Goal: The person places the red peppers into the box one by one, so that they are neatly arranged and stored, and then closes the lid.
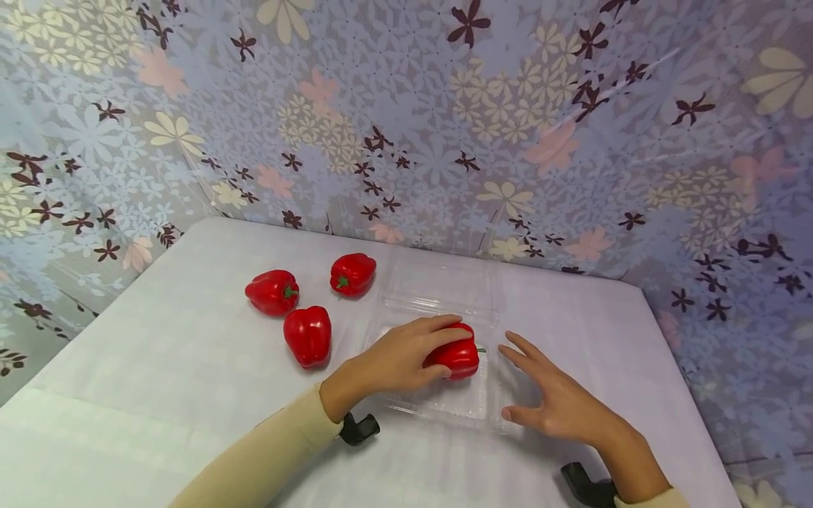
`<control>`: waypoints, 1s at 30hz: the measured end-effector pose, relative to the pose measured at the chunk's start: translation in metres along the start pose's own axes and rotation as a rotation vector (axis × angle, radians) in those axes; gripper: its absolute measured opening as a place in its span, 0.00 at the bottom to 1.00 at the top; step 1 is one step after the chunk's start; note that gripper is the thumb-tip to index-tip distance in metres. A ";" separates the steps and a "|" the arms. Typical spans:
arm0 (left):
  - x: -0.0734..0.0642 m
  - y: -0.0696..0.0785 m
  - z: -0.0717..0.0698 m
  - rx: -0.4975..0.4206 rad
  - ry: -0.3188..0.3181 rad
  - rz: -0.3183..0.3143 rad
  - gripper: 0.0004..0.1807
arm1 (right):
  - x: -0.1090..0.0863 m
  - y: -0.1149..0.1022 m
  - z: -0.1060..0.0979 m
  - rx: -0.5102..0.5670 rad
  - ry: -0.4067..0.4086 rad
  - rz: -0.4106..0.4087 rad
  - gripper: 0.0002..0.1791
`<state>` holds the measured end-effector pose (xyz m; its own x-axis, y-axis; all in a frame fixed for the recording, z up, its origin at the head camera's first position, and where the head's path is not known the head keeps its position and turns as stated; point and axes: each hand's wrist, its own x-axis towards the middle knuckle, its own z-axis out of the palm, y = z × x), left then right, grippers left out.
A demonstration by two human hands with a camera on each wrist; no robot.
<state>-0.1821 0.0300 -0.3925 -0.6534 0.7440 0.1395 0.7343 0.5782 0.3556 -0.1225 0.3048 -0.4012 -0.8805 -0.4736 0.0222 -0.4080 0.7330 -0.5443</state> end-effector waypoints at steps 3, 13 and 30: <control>0.002 0.000 0.002 0.004 -0.012 -0.001 0.33 | 0.000 0.000 0.000 -0.006 0.001 -0.005 0.47; 0.009 -0.002 0.010 0.024 -0.006 0.006 0.33 | 0.002 0.000 -0.001 -0.002 0.000 -0.001 0.47; 0.008 -0.010 0.017 0.070 0.016 0.055 0.30 | 0.003 0.001 0.002 0.027 0.009 -0.005 0.47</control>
<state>-0.1914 0.0354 -0.4103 -0.6141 0.7702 0.1721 0.7799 0.5589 0.2818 -0.1254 0.3031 -0.4034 -0.8807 -0.4726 0.0323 -0.4058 0.7173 -0.5664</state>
